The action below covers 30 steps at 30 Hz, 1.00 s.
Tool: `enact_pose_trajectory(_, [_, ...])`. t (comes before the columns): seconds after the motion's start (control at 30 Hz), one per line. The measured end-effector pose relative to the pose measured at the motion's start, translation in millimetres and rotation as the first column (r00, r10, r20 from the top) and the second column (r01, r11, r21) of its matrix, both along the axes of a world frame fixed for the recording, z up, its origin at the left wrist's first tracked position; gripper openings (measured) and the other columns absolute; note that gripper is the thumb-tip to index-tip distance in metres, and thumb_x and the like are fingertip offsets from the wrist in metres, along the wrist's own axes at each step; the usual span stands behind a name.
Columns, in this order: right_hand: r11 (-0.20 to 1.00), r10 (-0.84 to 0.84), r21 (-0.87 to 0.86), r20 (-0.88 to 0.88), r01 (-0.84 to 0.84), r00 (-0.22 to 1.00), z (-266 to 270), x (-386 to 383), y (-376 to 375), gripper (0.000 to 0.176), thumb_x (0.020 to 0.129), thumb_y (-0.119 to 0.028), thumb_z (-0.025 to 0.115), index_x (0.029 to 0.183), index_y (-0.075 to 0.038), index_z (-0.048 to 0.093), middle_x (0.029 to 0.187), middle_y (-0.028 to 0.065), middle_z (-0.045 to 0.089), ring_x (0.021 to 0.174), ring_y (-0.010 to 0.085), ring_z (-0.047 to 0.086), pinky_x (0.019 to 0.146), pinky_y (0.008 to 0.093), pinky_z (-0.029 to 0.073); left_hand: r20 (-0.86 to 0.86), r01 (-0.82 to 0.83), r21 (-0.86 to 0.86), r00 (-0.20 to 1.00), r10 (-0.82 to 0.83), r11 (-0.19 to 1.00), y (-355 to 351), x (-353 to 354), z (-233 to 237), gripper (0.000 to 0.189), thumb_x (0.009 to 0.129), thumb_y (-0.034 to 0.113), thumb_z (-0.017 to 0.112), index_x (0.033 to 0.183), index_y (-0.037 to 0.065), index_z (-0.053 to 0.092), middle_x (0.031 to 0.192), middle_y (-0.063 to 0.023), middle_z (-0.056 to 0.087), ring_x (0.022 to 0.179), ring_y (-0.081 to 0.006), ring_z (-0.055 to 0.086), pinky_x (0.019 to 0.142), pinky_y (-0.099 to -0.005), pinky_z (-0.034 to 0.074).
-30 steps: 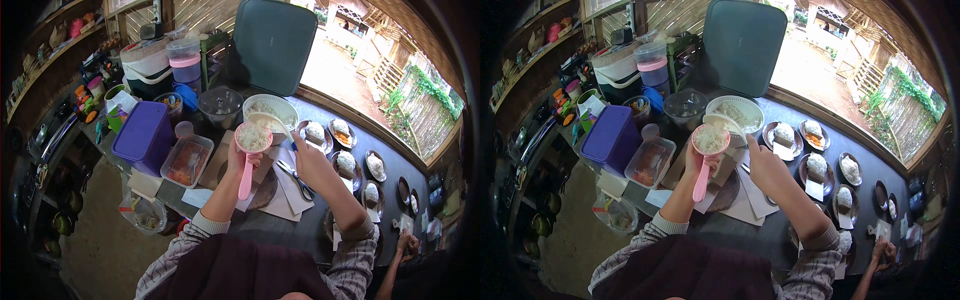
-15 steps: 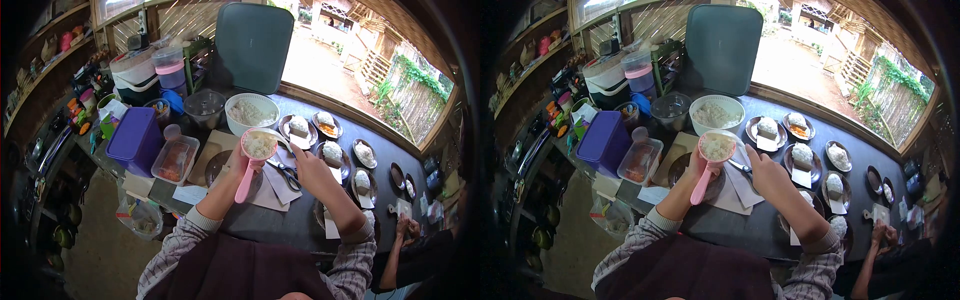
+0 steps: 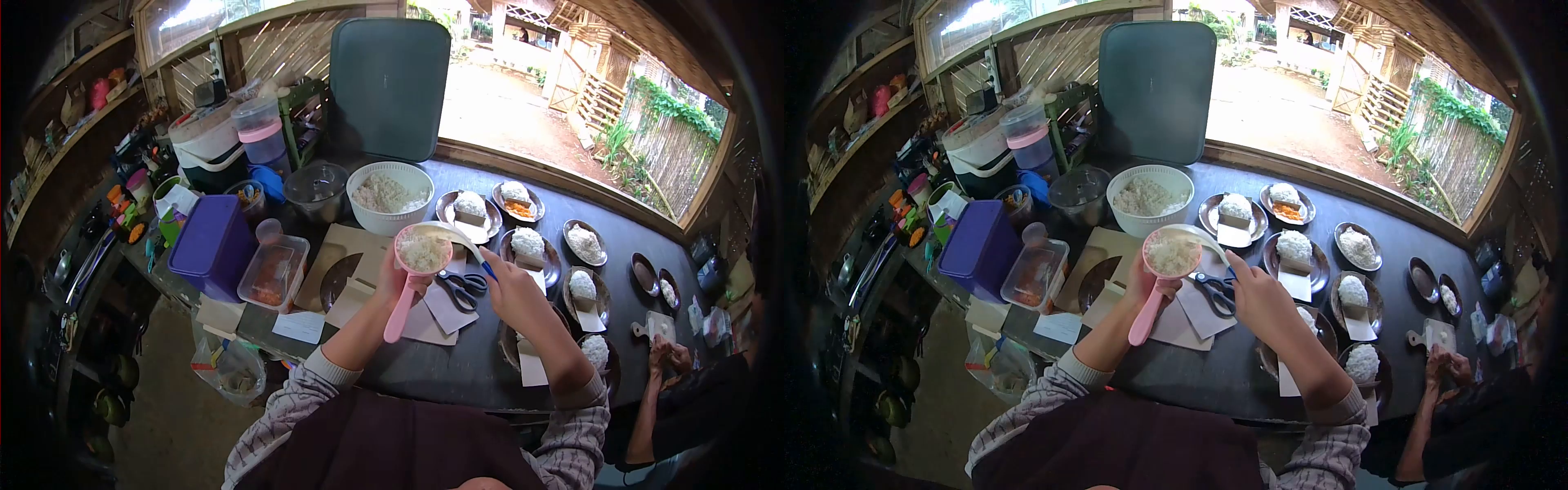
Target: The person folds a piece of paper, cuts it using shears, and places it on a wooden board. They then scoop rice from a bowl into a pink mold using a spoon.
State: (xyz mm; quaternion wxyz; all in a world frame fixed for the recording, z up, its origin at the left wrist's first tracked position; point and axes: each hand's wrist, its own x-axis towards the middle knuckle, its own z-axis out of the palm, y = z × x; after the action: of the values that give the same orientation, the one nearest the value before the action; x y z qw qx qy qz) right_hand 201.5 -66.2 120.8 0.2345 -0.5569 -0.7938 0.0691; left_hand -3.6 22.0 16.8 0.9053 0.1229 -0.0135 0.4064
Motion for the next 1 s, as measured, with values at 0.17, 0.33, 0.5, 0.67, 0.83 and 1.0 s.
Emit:
enact_pose_trajectory(0.17, [1.000,0.008,0.007,-0.008,-0.008,1.000,-11,14,3,0.044,0.085,-0.012,0.050,0.127,-0.010,0.039,0.087,0.0207,0.059,0.075,0.0389,0.058,0.066,0.0448,0.047,-0.045,-0.009,-0.060,0.999,0.007,0.998,-4,8,-5,0.065,0.081,0.058,0.048,0.123,0.008,0.045,0.094,-0.0111,0.057,0.049,-0.0071,0.041,0.038,-0.0156,0.037])
enact_pose_trajectory(0.33, [0.998,0.047,0.038,-0.073,-0.044,0.996,-21,22,6,0.044,0.085,-0.012,0.051,0.127,-0.010,0.039,0.089,0.0215,0.059,0.074,0.0396,0.059,0.066,0.0447,0.047,-0.011,0.069,0.008,0.998,-0.069,0.998,-1,10,-14,0.065,0.081,0.059,0.047,0.123,0.008,0.046,0.095,-0.0103,0.057,0.049,-0.0073,0.041,0.038,-0.0158,0.037])
enact_pose_trajectory(0.5, [0.999,0.030,-0.024,-0.065,-0.031,0.997,-23,26,6,0.043,0.085,-0.012,0.050,0.126,-0.009,0.040,0.089,0.0204,0.060,0.074,0.0388,0.059,0.066,0.0445,0.047,-0.034,0.100,-0.002,0.994,-0.100,0.995,-2,12,-21,0.064,0.081,0.058,0.047,0.123,0.009,0.046,0.096,-0.0091,0.057,0.049,-0.0070,0.040,0.039,-0.0155,0.037])
enact_pose_trajectory(0.67, [0.998,0.006,-0.067,-0.025,-0.007,1.000,-25,28,3,0.041,0.085,-0.012,0.050,0.125,-0.009,0.040,0.089,0.0198,0.060,0.074,0.0380,0.060,0.064,0.0449,0.047,-0.027,0.127,-0.018,0.991,-0.128,0.992,-1,11,-30,0.066,0.081,0.058,0.047,0.125,0.010,0.043,0.100,-0.0103,0.056,0.049,-0.0081,0.040,0.039,-0.0161,0.036])
enact_pose_trajectory(0.83, [0.991,-0.062,-0.119,-0.008,0.060,0.998,-23,27,0,0.040,0.084,-0.009,0.048,0.123,-0.006,0.041,0.078,0.0249,0.060,0.073,0.0409,0.059,0.066,0.0455,0.047,-0.010,0.127,-0.036,0.992,-0.127,0.991,-5,11,-22,0.067,0.082,0.058,0.046,0.128,0.010,0.040,0.103,-0.0110,0.055,0.049,-0.0083,0.041,0.039,-0.0165,0.036])
enact_pose_trajectory(1.0, [0.995,-0.042,-0.090,-0.100,0.033,0.994,-10,32,-3,0.045,0.084,-0.014,0.051,0.127,-0.010,0.039,0.068,0.0221,0.059,0.063,0.0394,0.059,0.060,0.0454,0.046,-0.032,0.099,-0.042,0.994,-0.100,0.994,-8,8,-18,0.065,0.083,0.056,0.045,0.128,0.010,0.040,0.104,-0.0114,0.055,0.048,-0.0073,0.041,0.038,-0.0155,0.036])
